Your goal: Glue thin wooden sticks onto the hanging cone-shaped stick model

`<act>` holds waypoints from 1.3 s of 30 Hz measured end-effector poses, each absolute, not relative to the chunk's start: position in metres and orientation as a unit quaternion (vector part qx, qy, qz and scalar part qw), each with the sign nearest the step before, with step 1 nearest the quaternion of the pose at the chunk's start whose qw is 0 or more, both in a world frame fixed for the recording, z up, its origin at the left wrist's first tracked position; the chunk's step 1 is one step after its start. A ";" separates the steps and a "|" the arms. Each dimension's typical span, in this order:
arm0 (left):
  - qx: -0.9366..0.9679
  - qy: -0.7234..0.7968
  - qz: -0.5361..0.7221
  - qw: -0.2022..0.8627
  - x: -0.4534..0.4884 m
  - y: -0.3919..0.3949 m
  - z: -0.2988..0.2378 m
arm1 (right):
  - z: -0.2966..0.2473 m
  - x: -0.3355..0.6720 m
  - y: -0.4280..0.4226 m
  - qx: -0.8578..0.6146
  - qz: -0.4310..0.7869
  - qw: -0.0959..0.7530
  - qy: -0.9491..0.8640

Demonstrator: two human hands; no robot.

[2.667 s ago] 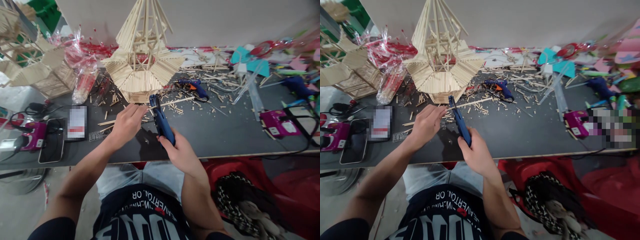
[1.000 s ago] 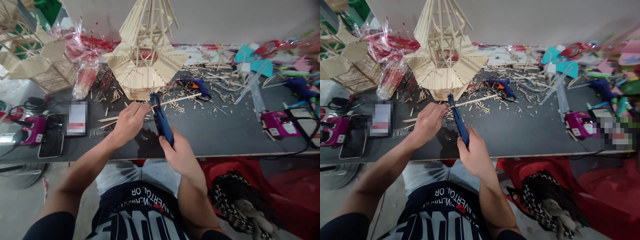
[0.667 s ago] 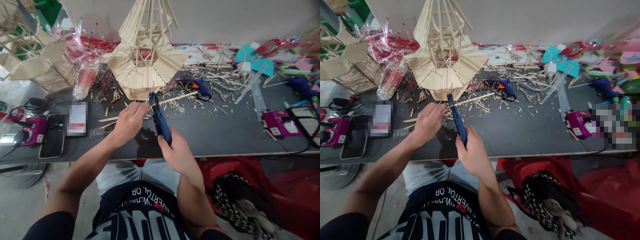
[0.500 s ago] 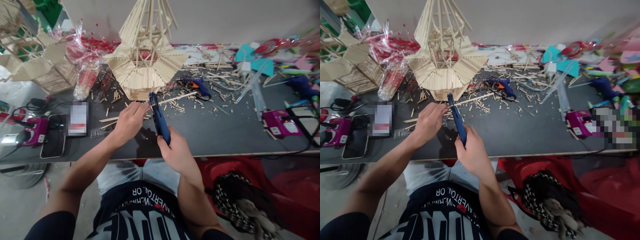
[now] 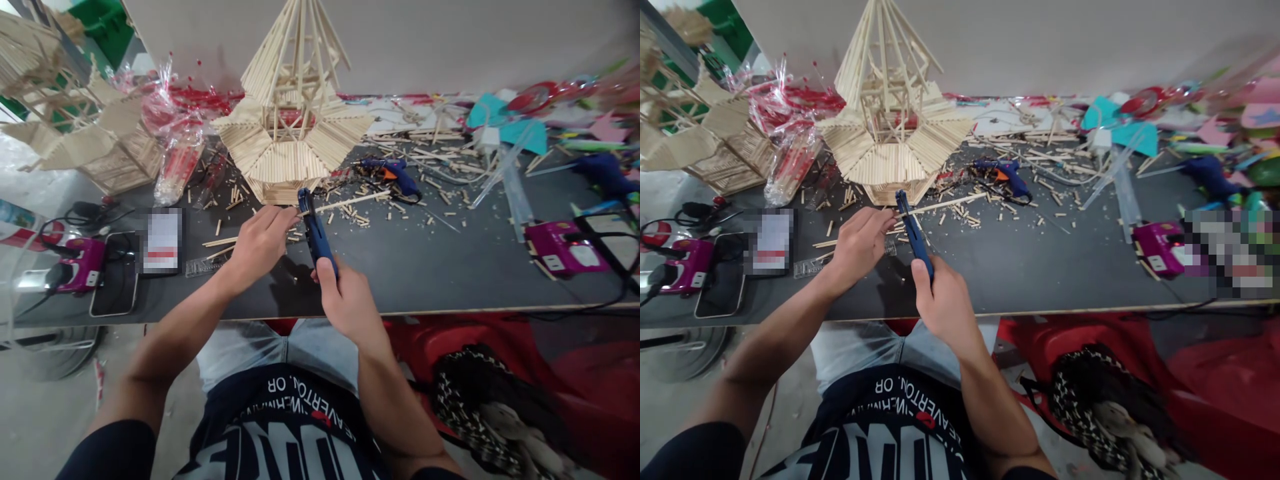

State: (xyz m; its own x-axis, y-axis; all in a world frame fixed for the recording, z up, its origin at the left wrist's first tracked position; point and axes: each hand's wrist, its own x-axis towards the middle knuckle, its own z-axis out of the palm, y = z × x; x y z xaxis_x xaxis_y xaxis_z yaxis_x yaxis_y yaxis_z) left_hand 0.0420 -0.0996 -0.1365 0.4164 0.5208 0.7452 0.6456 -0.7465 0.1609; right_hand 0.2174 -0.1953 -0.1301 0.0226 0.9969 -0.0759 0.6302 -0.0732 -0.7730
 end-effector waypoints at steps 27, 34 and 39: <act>-0.846 -0.327 -0.393 0.151 0.042 -0.107 -0.126 | -0.157 0.215 -0.194 -0.635 0.217 0.348 -0.655; -0.849 -0.339 -0.372 0.161 0.039 -0.106 -0.127 | -0.156 0.213 -0.194 -0.655 0.215 0.297 -0.661; -0.841 -0.357 -0.380 0.146 0.033 -0.103 -0.126 | -0.159 0.224 -0.200 -0.688 0.173 0.288 -0.643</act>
State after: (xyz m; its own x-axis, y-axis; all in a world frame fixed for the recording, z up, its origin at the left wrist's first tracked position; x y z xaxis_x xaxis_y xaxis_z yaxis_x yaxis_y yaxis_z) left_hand 0.0333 -0.1030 -0.1260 0.4563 0.4900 0.7427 0.7113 -0.7024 0.0263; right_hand 0.2244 -0.2005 -0.1586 0.1131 0.9847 0.1322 0.7850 -0.0070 -0.6195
